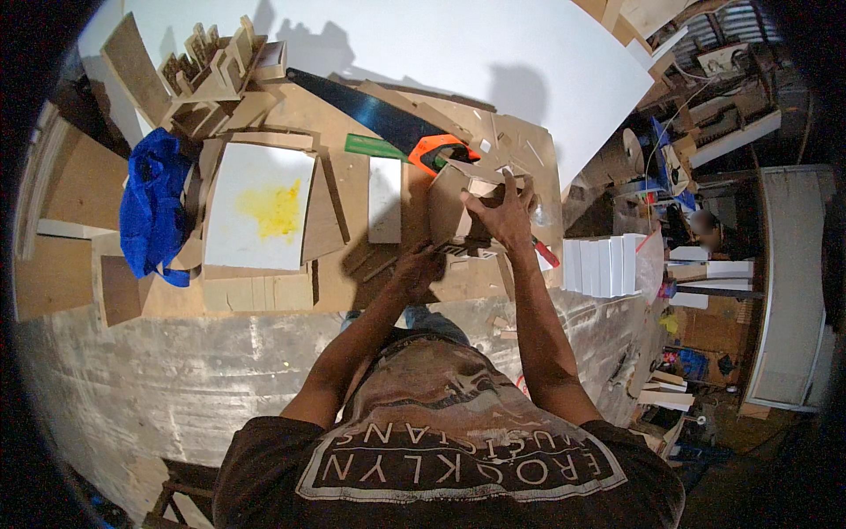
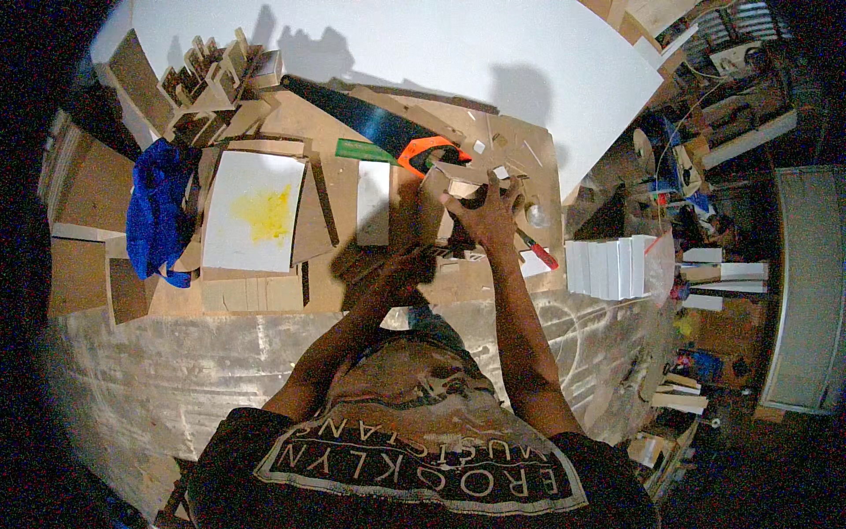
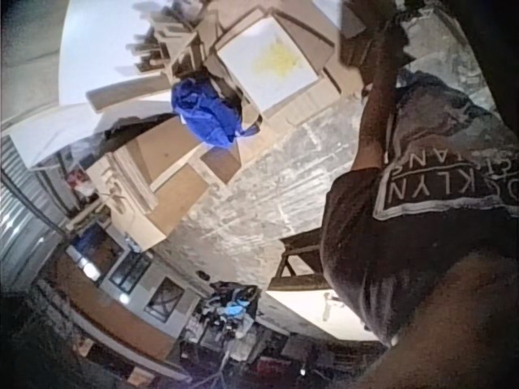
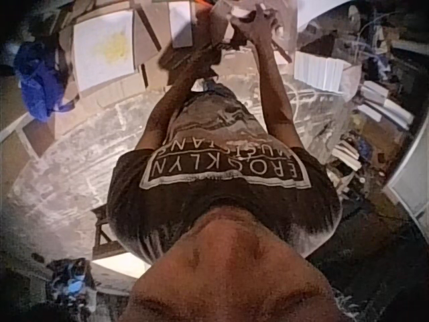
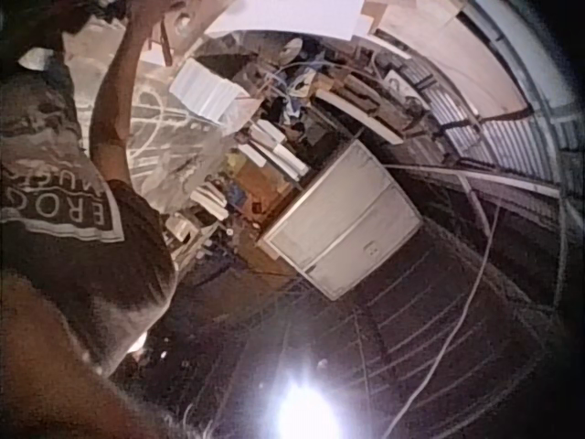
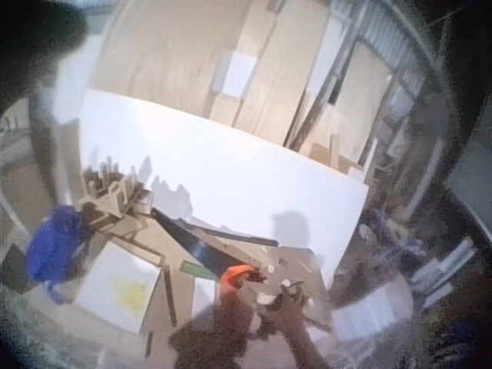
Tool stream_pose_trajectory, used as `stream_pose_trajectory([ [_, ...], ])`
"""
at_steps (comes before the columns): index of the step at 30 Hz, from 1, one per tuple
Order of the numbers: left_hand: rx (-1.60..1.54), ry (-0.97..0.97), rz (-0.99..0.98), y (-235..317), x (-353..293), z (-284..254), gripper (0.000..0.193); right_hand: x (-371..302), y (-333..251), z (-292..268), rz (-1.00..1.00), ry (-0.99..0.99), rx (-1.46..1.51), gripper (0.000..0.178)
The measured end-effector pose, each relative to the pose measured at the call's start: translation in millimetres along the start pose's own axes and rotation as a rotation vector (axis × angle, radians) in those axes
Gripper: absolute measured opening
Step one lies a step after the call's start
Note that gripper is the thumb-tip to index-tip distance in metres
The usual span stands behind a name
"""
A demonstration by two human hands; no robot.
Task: The person assembles a small wooden house model by applying adhesive to small components and pressing them together on a workbench.
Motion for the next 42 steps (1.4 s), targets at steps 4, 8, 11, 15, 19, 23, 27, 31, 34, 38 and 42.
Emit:
stream_pose_trajectory([
  [4, 0.002, 0.057, 0.003, -1, 2, -3, 0.039, 1, -2, 0, 0.002, 0.006, -0.031, 0.113],
  [8, -0.021, -0.147, -0.074, 4, -1, 6, 0.035, 3, 0, 1, 0.006, -0.008, -0.048, 0.114],
  [11, -0.062, -0.089, -0.057, 2, -6, 19, 0.034, 3, 4, 2, -0.003, 0.002, -0.035, 0.115],
  [15, -0.042, -0.157, -0.003, 4, 0, 16, 0.03, 4, -4, 1, -0.041, 0.007, 0.015, 0.116],
  [19, -0.086, -0.173, 0.002, 6, -12, 37, 0.026, 5, 7, 2, 0.002, 0.009, -0.015, 0.116],
  [23, -0.04, -0.25, -0.021, -5, -3, 20, 0.024, 2, 16, -1, -0.021, 0.039, -0.025, 0.116],
  [27, 0.003, -0.28, -0.036, -1, 32, -35, 0.028, -1, -17, 5, -0.167, 0.079, -0.017, 0.115],
  [31, 0.287, 0.02, 0.239, 1, -16, 21, 0.036, -13, 14, -2, -0.024, 0.073, 0.103, 0.113],
  [34, 0.52, 0.047, 0.373, 16, -26, 22, 0.039, -20, 0, -11, -0.13, 0.048, 0.22, 0.104],
  [38, 1.185, -0.024, 0.693, 23, -39, 41, 0.04, -18, 22, -5, -0.088, 0.051, 0.174, 0.096],
  [42, 1.172, 0.086, 0.698, 2, -34, 22, 0.043, -13, 53, 4, -0.278, 0.099, 0.261, 0.068],
])
Point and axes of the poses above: each hand's wrist, its own x-axis towards the middle knuckle, its own z-axis out of the palm, y = z × x, the point moved 3 cm from there along x, towards the middle knuckle, and after that the axes turned 8 degrees about z, right-handed, at the moved point
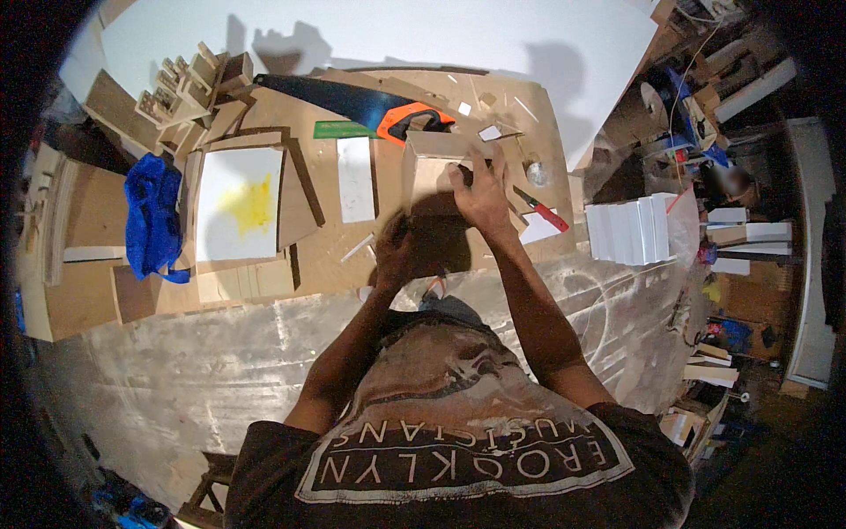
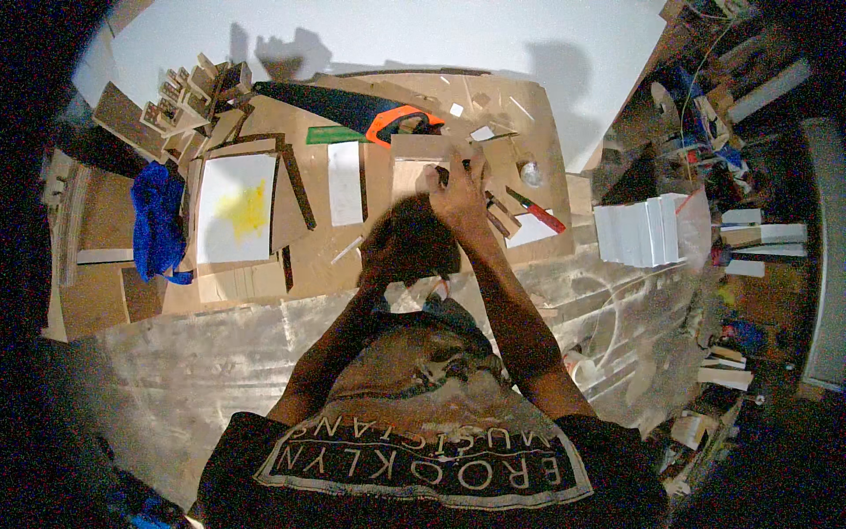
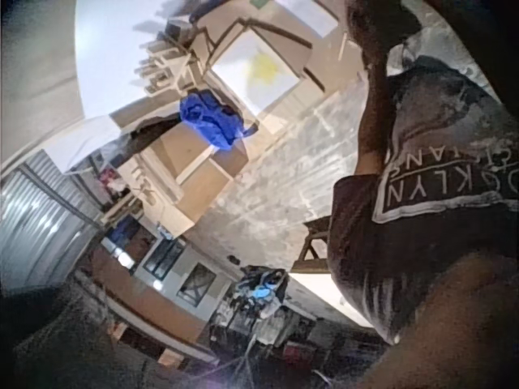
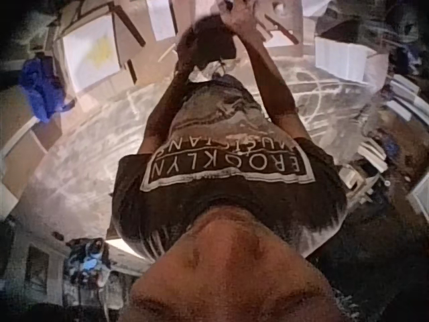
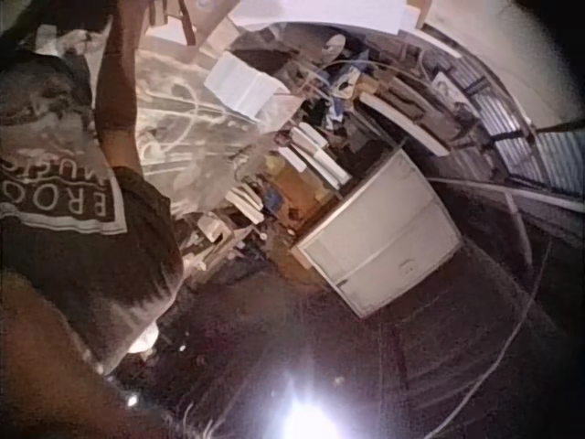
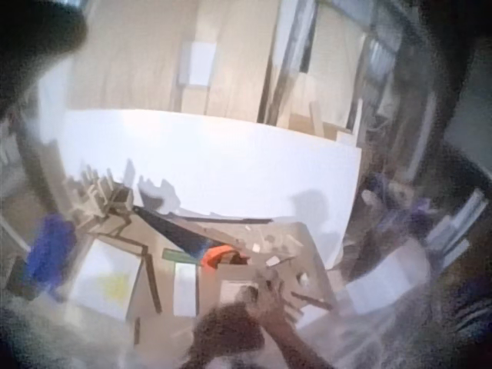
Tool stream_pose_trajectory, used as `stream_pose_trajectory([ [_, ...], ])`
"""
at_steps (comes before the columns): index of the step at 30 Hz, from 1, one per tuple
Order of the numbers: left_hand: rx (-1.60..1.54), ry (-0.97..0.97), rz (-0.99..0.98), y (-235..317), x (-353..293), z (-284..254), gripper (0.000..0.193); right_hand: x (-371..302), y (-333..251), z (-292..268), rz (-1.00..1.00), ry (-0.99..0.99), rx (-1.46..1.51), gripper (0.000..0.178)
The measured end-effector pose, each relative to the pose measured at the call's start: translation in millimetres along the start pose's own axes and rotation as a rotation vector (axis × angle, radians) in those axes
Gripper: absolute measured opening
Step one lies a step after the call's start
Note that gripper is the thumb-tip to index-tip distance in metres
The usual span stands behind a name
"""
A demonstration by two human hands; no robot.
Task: The person assembles a small wooden house model by applying adhesive to small components and pressing them together on a workbench.
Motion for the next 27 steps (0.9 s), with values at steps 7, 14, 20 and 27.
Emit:
stream_pose_trajectory([
  [7, 0.322, 0.118, 0.173, -1, -9, 6, 0.044, -4, 25, -8, -0.106, -0.113, 0.082, 0.049],
  [14, 0.304, 0.145, 0.176, 42, -18, 21, 0.034, -9, 98, -58, -0.087, 0.157, 0.307, 0.037],
  [20, 0.537, 0.1, 0.199, 31, -20, 11, 0.029, -82, 196, 59, -0.092, -0.028, 0.373, 0.029],
  [27, 0.685, 0.046, 0.293, 39, -17, 20, 0.026, -100, 164, 49, 0.034, -0.197, 0.642, 0.026],
])
Point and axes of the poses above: each hand's wrist, its own x-axis towards the middle knuckle, its own z-axis out of the palm, y = z × x, the point moved 3 cm from there along x, towards the middle knuckle, and after that the axes turned 8 degrees about z, right-handed, at the moved point
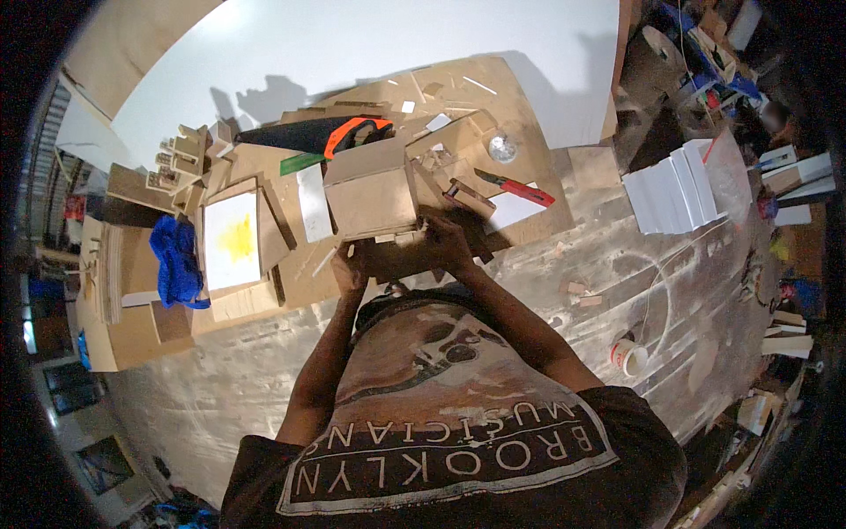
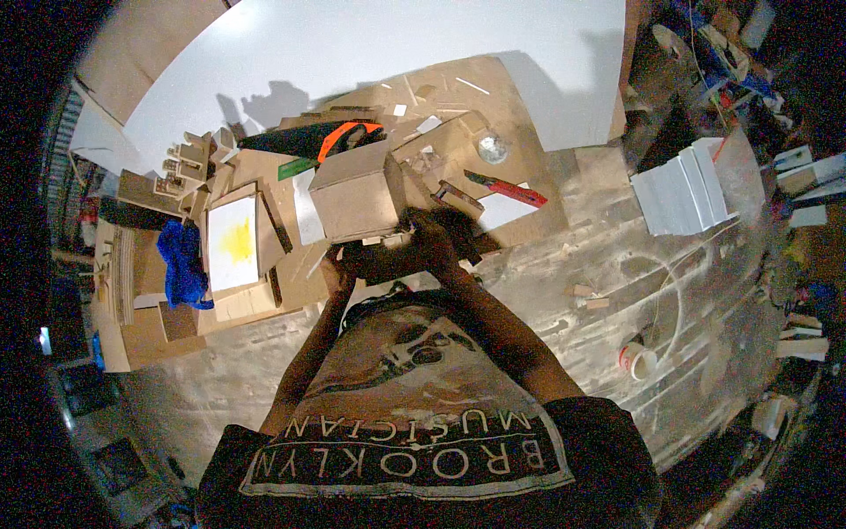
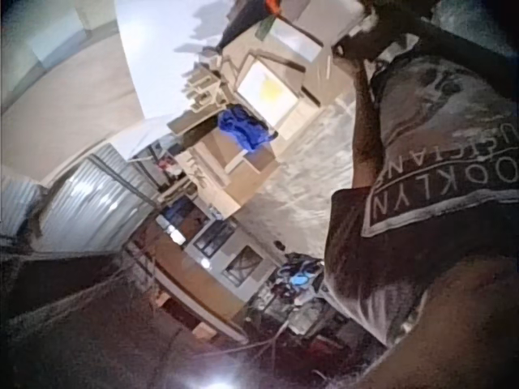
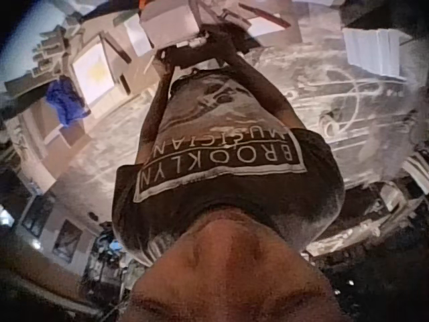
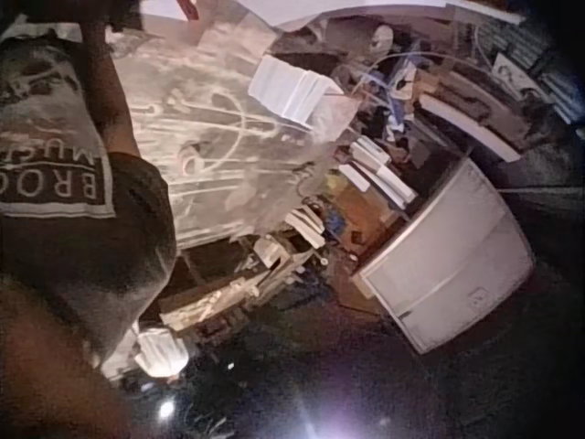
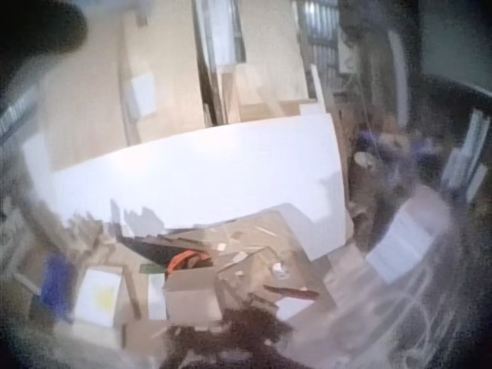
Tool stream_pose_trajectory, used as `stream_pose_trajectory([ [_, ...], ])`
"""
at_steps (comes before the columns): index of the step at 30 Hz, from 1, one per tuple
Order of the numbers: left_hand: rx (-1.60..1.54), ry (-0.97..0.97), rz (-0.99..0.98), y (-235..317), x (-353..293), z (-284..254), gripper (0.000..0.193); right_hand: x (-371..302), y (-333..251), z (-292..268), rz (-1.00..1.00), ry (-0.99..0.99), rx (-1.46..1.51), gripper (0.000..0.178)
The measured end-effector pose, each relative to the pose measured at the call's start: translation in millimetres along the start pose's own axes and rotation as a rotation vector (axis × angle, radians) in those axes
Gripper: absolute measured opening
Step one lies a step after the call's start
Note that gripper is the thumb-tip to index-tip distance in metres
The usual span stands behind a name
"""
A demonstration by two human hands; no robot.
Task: The person assembles a small wooden house model by applying adhesive to small components and pressing them together on a workbench.
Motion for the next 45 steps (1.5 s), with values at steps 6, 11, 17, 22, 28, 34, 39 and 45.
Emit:
stream_pose_trajectory([
  [6, -0.014, -0.065, 0.111, -8, 1, 0, 0.024, -3, -15, -3, -0.08, 0.109, 0.075, 0.016],
  [11, -0.161, -0.079, -0.057, -1, -8, 0, 0.024, -4, -13, 5, -0.149, 0.147, 0.059, 0.016],
  [17, -0.122, -0.038, 0.062, 28, -1, 7, 0.021, 2, 18, 13, -0.297, 0.337, -0.091, 0.024],
  [22, -0.047, 0.002, -0.011, 23, -6, -1, 0.021, 5, 4, 15, -0.3, 0.226, -0.11, 0.034],
  [28, -0.256, -0.03, 0.0, 11, -10, 2, 0.03, 1, -7, 20, -0.312, 0.303, -0.09, 0.031],
  [34, -0.252, -0.073, -0.115, -19, -22, 9, 0.035, -10, 4, 26, -0.078, 0.193, -0.2, 0.027],
  [39, -0.2, -0.009, -0.031, -11, -17, 13, 0.032, -9, -3, 18, -0.088, 0.155, -0.23, 0.025],
  [45, -0.174, -0.026, -0.132, 2, -17, 3, 0.03, -13, -52, 14, -0.143, 0.147, -0.191, 0.026],
])
Point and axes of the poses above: each hand's wrist, its own x-axis towards the middle knuckle, its own z-axis out of the palm, y = z × x, the point moved 3 cm from there along x, towards the middle knuckle, and after that the axes turned 8 degrees about z, right-handed, at the moved point
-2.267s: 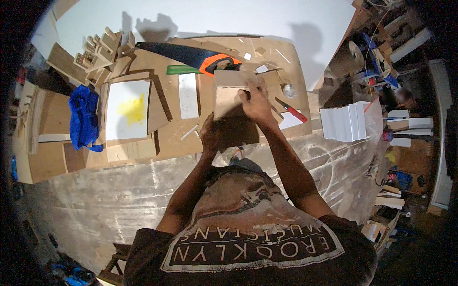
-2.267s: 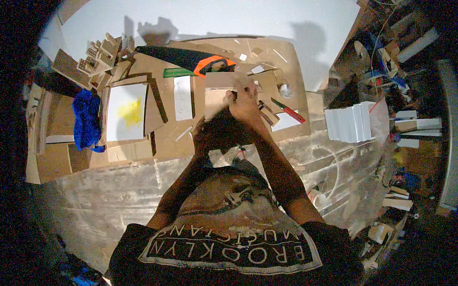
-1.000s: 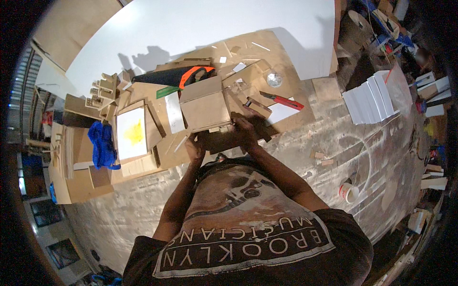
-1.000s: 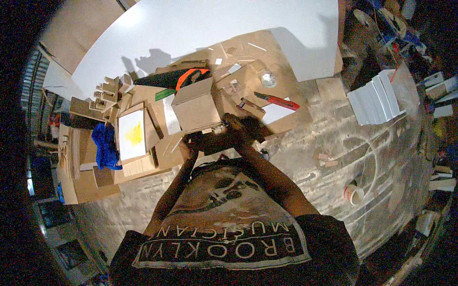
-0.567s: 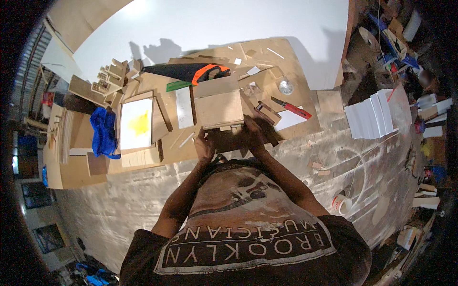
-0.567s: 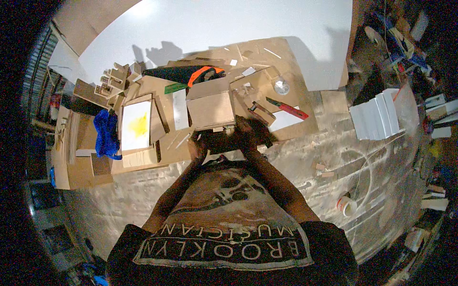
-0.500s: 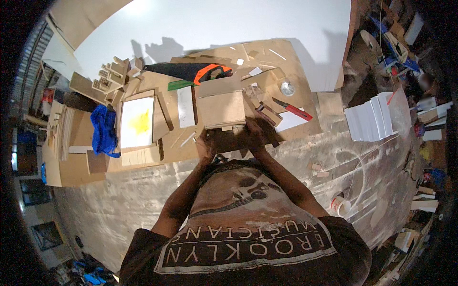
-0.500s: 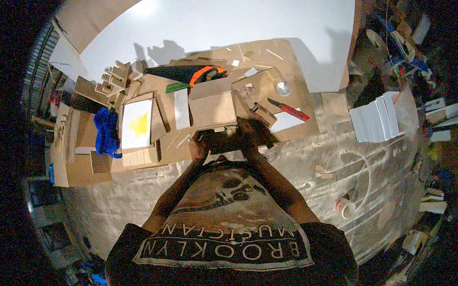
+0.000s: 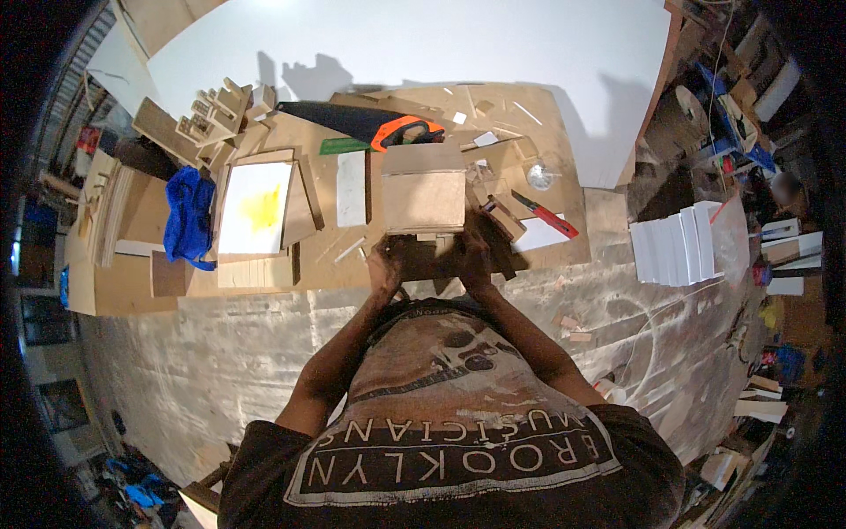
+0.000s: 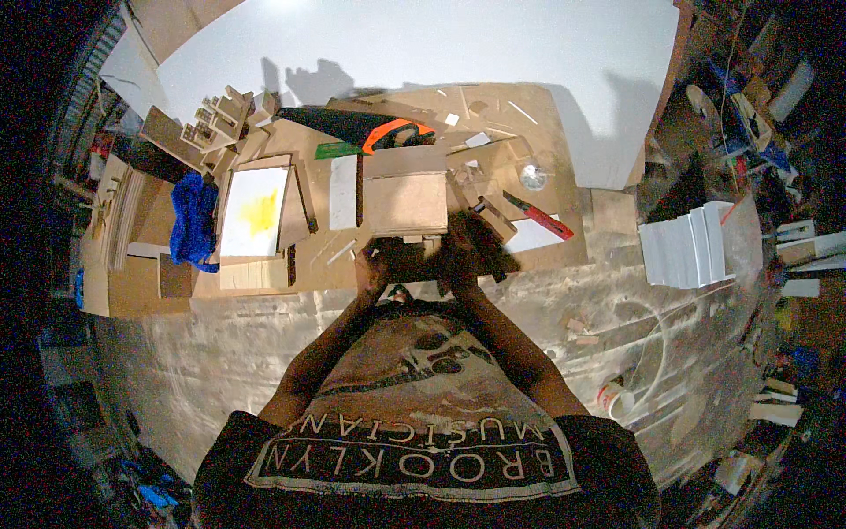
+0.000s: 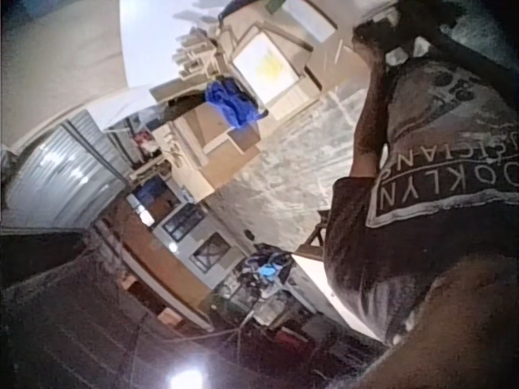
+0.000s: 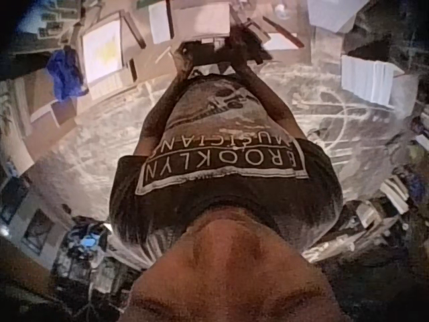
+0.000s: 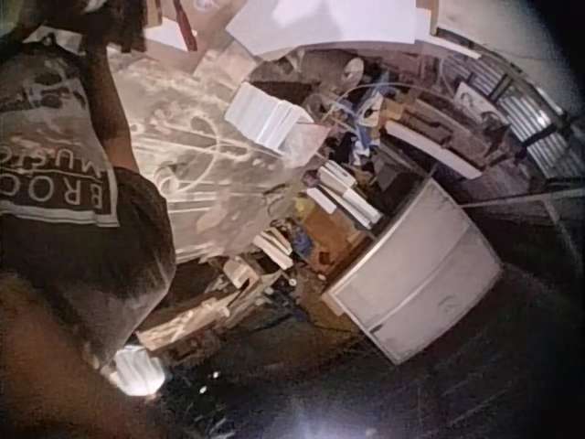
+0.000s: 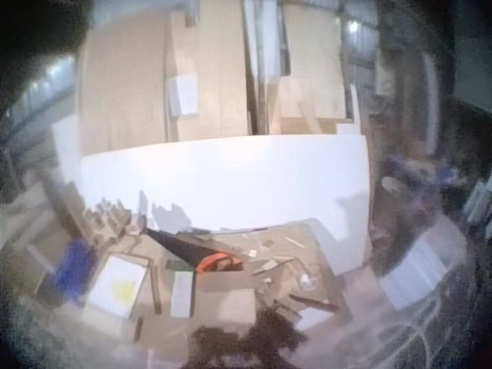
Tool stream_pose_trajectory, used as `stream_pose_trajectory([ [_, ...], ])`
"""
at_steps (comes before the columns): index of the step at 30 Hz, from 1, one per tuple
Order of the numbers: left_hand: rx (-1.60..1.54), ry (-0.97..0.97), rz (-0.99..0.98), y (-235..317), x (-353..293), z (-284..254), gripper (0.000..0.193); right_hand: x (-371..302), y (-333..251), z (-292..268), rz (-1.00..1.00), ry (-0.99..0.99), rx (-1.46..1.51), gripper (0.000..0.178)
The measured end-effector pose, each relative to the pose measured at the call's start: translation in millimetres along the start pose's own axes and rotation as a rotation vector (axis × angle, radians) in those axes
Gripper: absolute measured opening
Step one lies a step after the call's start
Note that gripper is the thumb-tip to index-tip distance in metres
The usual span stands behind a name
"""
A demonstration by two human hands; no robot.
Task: The person assembles a small wooden house model by applying adhesive to small components and pressing them together on a workbench.
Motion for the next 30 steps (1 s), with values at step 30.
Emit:
stream_pose_trajectory([
  [30, 0.165, -0.316, 0.067, -22, 55, -61, 0.075, 155, 15, -61, -0.042, -0.449, 0.085, 0.043],
])
Point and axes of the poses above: each hand's wrist, its own x-axis towards the middle knuckle, its own z-axis out of the palm, y = z × x, the point moved 3 cm from there along x, towards the middle knuckle, and after that the axes turned 8 degrees about z, right-handed, at the moved point
